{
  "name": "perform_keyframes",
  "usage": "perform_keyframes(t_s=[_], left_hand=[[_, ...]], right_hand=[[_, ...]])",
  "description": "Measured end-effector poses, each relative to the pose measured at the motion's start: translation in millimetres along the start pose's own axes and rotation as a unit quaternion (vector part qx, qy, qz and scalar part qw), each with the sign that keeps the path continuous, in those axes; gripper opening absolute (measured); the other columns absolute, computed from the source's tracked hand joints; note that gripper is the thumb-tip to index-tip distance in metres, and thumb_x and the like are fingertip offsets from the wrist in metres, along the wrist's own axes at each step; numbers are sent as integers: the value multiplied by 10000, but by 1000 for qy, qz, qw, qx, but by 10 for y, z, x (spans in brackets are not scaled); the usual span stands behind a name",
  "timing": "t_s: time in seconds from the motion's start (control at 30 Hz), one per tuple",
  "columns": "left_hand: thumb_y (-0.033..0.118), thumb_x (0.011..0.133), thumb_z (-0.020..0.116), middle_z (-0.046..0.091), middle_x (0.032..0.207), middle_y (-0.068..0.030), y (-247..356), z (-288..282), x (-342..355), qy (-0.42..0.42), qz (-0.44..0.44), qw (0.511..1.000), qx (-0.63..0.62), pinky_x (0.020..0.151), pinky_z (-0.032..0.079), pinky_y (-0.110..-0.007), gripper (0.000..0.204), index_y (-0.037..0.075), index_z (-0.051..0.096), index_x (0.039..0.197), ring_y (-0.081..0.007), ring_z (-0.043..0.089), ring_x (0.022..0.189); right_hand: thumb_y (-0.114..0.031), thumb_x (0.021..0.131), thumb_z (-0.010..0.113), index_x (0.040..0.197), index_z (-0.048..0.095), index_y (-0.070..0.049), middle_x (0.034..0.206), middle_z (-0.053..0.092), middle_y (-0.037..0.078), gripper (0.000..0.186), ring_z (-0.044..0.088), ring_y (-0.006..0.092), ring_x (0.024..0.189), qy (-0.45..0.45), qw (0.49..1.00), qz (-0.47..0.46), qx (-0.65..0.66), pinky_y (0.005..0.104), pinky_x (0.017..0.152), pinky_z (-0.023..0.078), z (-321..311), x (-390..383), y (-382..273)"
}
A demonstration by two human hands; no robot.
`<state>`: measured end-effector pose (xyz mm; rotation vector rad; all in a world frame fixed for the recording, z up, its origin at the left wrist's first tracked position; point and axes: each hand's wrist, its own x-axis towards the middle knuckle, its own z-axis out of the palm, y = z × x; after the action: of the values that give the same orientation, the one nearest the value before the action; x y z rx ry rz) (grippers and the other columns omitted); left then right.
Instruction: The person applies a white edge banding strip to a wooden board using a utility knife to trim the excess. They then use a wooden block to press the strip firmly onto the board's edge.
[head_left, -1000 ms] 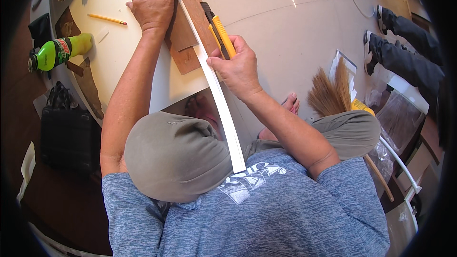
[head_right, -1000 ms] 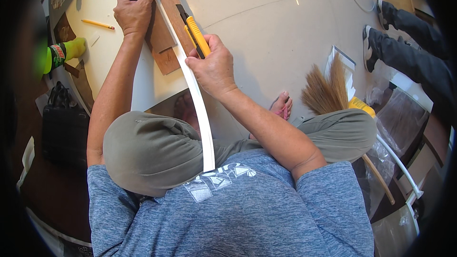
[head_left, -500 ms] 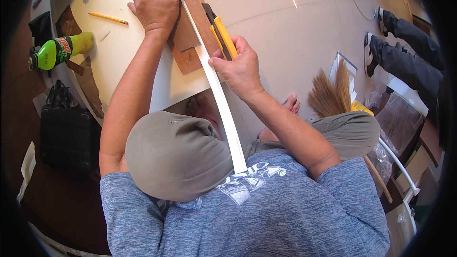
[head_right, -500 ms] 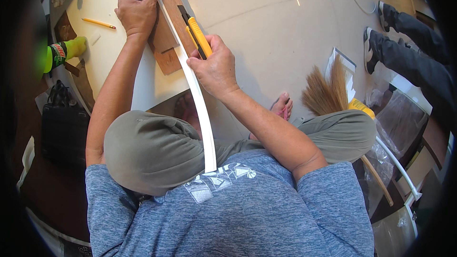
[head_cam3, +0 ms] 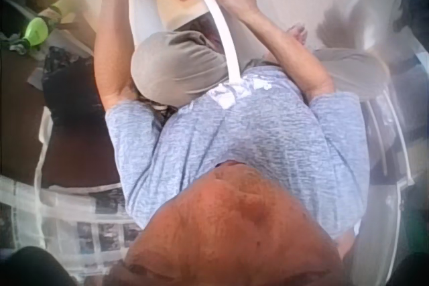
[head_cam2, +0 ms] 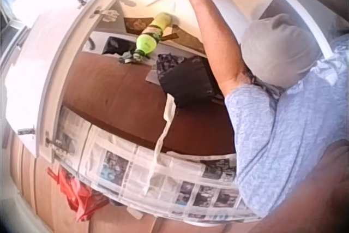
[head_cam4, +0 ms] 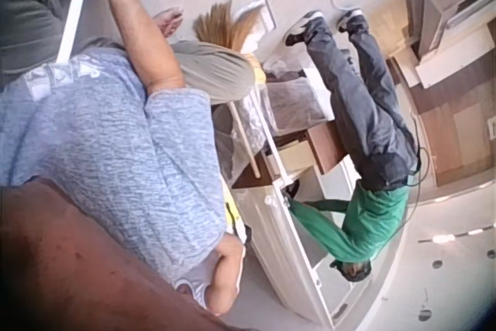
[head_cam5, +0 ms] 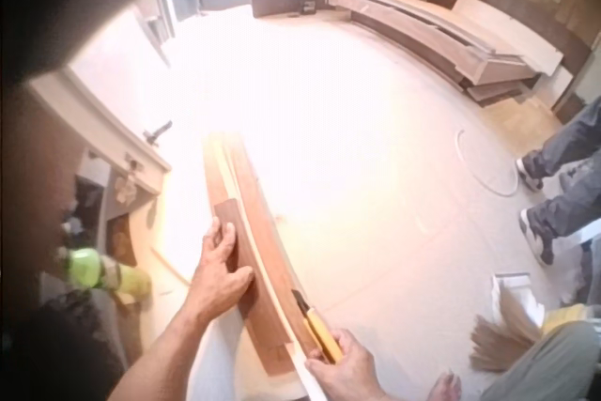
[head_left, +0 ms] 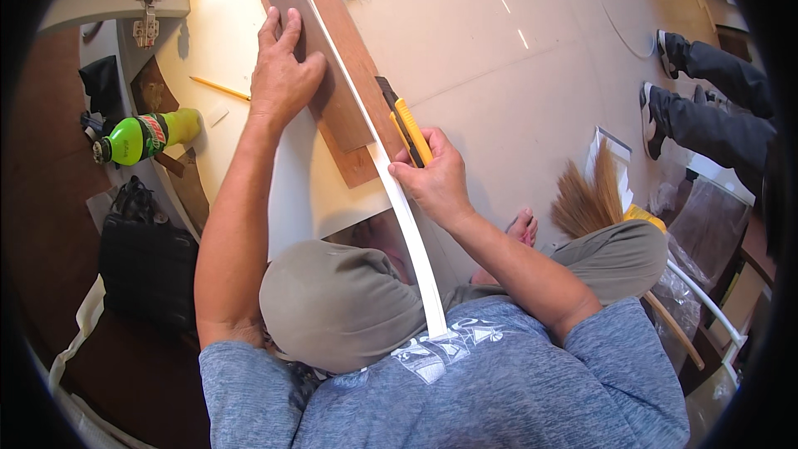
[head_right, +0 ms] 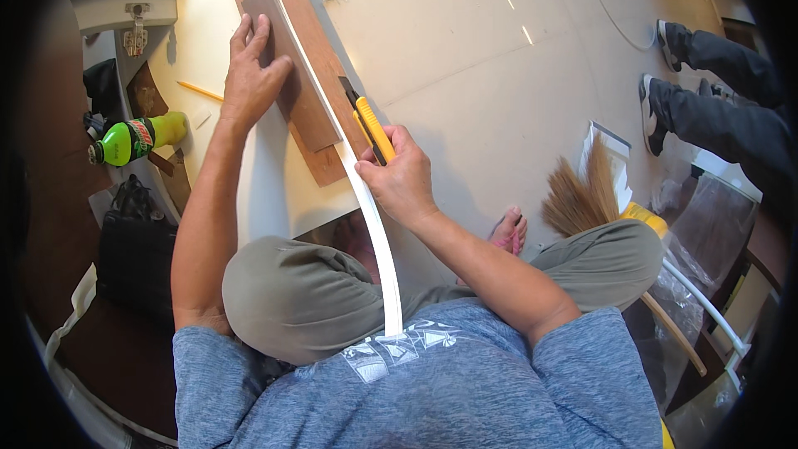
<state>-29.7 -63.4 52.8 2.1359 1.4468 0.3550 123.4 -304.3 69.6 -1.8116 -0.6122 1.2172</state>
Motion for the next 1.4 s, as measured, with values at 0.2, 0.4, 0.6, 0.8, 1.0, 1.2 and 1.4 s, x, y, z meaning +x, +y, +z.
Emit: perform_keyframes(t_s=[0.2,0.4,0.6,0.8,1.0,1.2,1.4], left_hand=[[612,508,996,173,1807,-181,319,-380,-47,-97,-2,980,176,1251,418,-470,1482,157,289,1728,-357,304,1629],[590,490,1007,133,1808,-197,270,-336,-22,-106,-8,989,99,1260,418,-468,1512,150,264,1731,-360,295,1630],[598,482,1004,80,1808,-224,102,-283,-59,-88,32,996,-9,1282,386,-470,1540,120,240,1732,-393,267,1634],[682,482,981,130,1802,-232,-193,-55,-165,-25,56,988,-144,1356,167,-487,1607,54,186,1730,-363,167,1669],[719,480,966,173,1804,-202,-226,-24,-170,-33,44,983,-176,1364,19,-511,1612,65,190,1732,-297,163,1679],[699,494,971,150,1814,-180,-291,-6,-164,-34,56,984,-165,1360,10,-526,1591,92,187,1738,-281,142,1684],[674,510,976,137,1820,-163,-284,-10,-163,-38,62,985,-156,1360,8,-526,1573,97,182,1740,-272,127,1687]], right_hand=[[-238,953,824,1095,634,-27,841,740,55,318,707,121,769,37,998,30,33,330,722,579,32,19,-136],[-275,995,782,1094,643,-19,787,729,106,308,717,202,710,47,998,-29,-10,387,669,567,125,247,-173],[-242,976,790,1128,648,-7,826,740,134,314,724,266,728,82,985,-128,-81,404,692,569,224,516,-424],[-232,935,835,1110,673,-19,897,778,92,320,736,196,778,63,983,-164,45,367,732,582,573,1057,-568],[-246,905,866,1081,687,-55,875,767,71,317,724,187,757,30,985,-170,18,365,731,584,620,1150,-485],[-244,911,856,1071,681,-74,849,748,87,292,725,244,746,32,982,-186,-28,388,724,576,621,1124,-501],[-178,956,843,1120,707,-65,869,719,-18,241,620,58,772,21,979,-194,-60,274,731,550,585,1092,-545]])
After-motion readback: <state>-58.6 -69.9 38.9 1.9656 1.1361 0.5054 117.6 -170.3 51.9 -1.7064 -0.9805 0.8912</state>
